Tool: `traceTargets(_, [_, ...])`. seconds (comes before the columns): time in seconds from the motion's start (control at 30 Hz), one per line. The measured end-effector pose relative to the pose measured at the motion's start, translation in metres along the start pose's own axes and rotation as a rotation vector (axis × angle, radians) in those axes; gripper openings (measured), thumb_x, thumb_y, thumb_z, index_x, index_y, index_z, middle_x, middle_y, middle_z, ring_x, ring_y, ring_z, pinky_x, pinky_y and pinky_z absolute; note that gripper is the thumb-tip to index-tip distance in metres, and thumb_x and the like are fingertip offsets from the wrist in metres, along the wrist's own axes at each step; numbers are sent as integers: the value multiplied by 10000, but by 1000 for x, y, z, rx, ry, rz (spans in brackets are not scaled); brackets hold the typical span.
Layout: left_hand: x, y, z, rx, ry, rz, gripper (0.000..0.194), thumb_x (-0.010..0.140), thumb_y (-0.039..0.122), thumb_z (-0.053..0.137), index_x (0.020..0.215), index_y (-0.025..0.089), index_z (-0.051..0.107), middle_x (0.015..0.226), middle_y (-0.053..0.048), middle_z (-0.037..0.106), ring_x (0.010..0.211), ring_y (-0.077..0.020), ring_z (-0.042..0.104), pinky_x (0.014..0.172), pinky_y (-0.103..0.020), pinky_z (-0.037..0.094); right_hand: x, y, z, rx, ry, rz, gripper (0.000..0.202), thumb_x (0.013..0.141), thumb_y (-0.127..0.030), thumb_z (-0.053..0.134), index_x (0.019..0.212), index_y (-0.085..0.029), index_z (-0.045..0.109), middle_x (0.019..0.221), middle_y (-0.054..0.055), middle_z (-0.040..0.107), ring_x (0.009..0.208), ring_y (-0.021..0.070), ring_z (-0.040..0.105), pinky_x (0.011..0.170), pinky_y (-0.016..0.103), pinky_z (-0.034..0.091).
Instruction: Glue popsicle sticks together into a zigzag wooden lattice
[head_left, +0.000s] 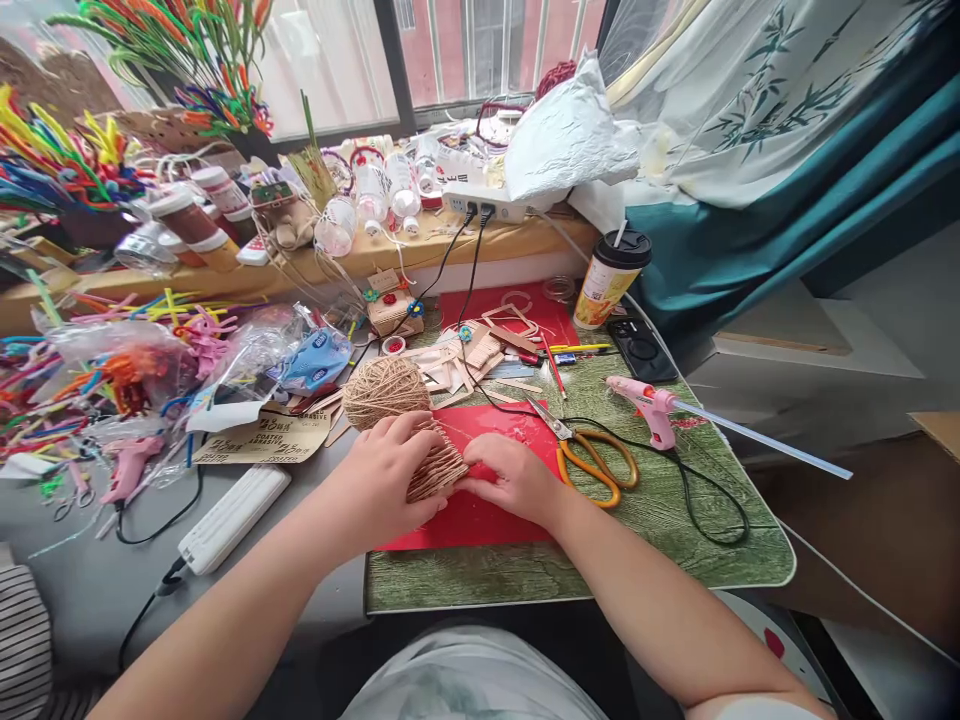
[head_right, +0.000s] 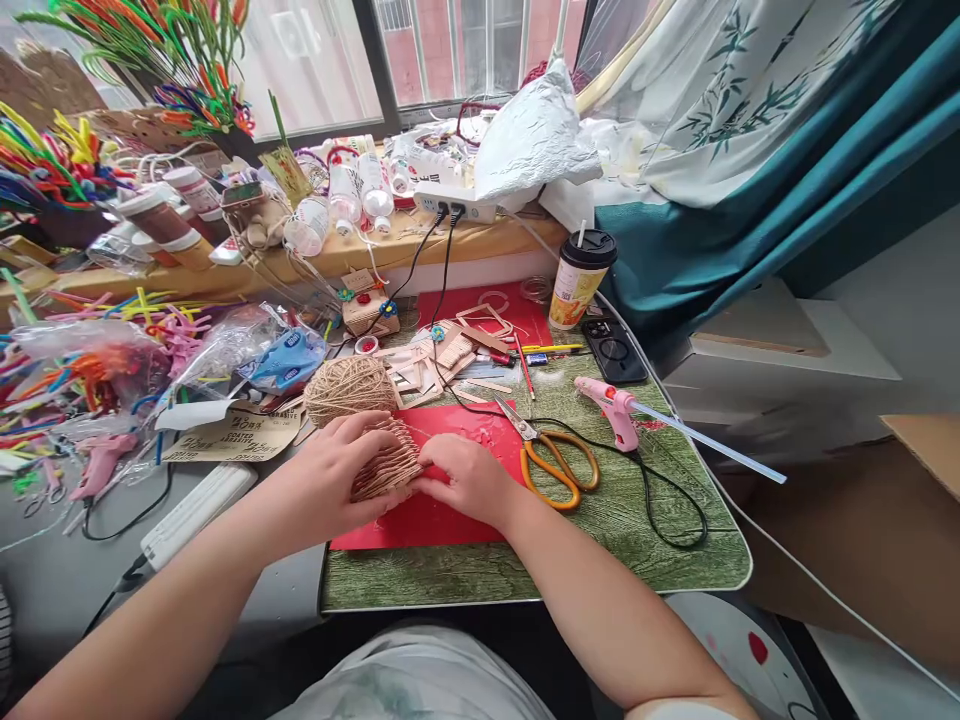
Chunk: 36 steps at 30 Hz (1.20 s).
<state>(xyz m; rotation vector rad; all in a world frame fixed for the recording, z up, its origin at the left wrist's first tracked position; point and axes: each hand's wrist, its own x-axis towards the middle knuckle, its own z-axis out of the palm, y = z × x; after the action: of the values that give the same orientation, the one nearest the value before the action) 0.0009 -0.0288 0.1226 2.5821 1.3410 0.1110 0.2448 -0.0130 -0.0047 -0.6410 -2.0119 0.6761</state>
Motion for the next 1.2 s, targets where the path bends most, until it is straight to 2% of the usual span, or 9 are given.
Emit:
traceTargets(0.13, [-5,6,6,-3,110,10,458,913,355,804,1323,267,621,1584,-127,559,1378,-378,572,1144,-612,532,1,-4,-5,-83,37,-98,162,1041,-315,758,1139,-215,676,1078,89,790,1024,239,744,956,405,635])
traceTargets(0.23, [-13,7,18,-26,219,39,483,917,278,782,1359,265,588,1623,-148,513,1428,-381,539,1173,-619,508,4,-15,-13,-243,20,-189,97,1075,-257,700,1146,-200,669,1088,102,782,1008,240,715,936,405,614])
traceTargets(0.3, [-21,3,28,-32,280,68,495,927,241,763,1379,260,564,1644,-166,483,1464,-385,515,1201,-627,481,8,-26,-17,-369,-46,-237,36,1093,-200,644,1113,-192,673,1057,100,777,966,237,690,909,402,588])
traceTargets(0.43, [-38,-15,50,-63,387,123,543,954,254,762,1440,264,520,1630,-187,467,1504,-387,486,1243,-636,448,21,-49,-18,-534,-202,-326,184,1111,-128,536,1008,-184,679,945,84,745,875,229,623,844,392,534])
traceTargets(0.57, [-52,-29,66,-143,505,45,759,927,318,823,1581,287,439,1600,-200,433,1497,-383,501,1226,-619,493,42,-63,-12,-545,-271,-417,196,1108,-114,531,995,-150,686,879,71,701,844,227,596,804,384,508])
traceTargets(0.77, [-66,-41,82,-191,655,-1,794,883,295,850,1573,284,459,1559,-182,432,1475,-367,515,1228,-578,525,65,-66,-2,-532,-370,-443,160,1110,-131,550,1037,-153,691,909,74,717,822,220,567,772,372,494])
traceTargets(0.93, [-75,-45,91,-242,696,-26,692,877,302,846,1489,293,523,1524,-166,437,1444,-352,532,1212,-576,531,70,-68,-9,-506,-420,-393,156,1117,-153,545,1127,-152,701,1031,121,758,887,235,616,828,389,535])
traceTargets(1.1, [-79,-47,92,-255,691,8,678,874,285,838,1483,308,542,1521,-158,442,1457,-345,522,1220,-549,524,71,-67,-22,-513,-433,-360,276,1097,-94,491,1261,-180,695,1078,125,780,941,258,667,859,415,579])
traceTargets(1.2, [-80,-48,96,-268,696,1,687,866,314,856,1488,325,566,1541,-151,447,1454,-344,527,1236,-546,505,73,-67,-25,-501,-437,-338,305,1078,-81,523,1308,-203,684,1095,120,784,958,263,685,873,430,593])
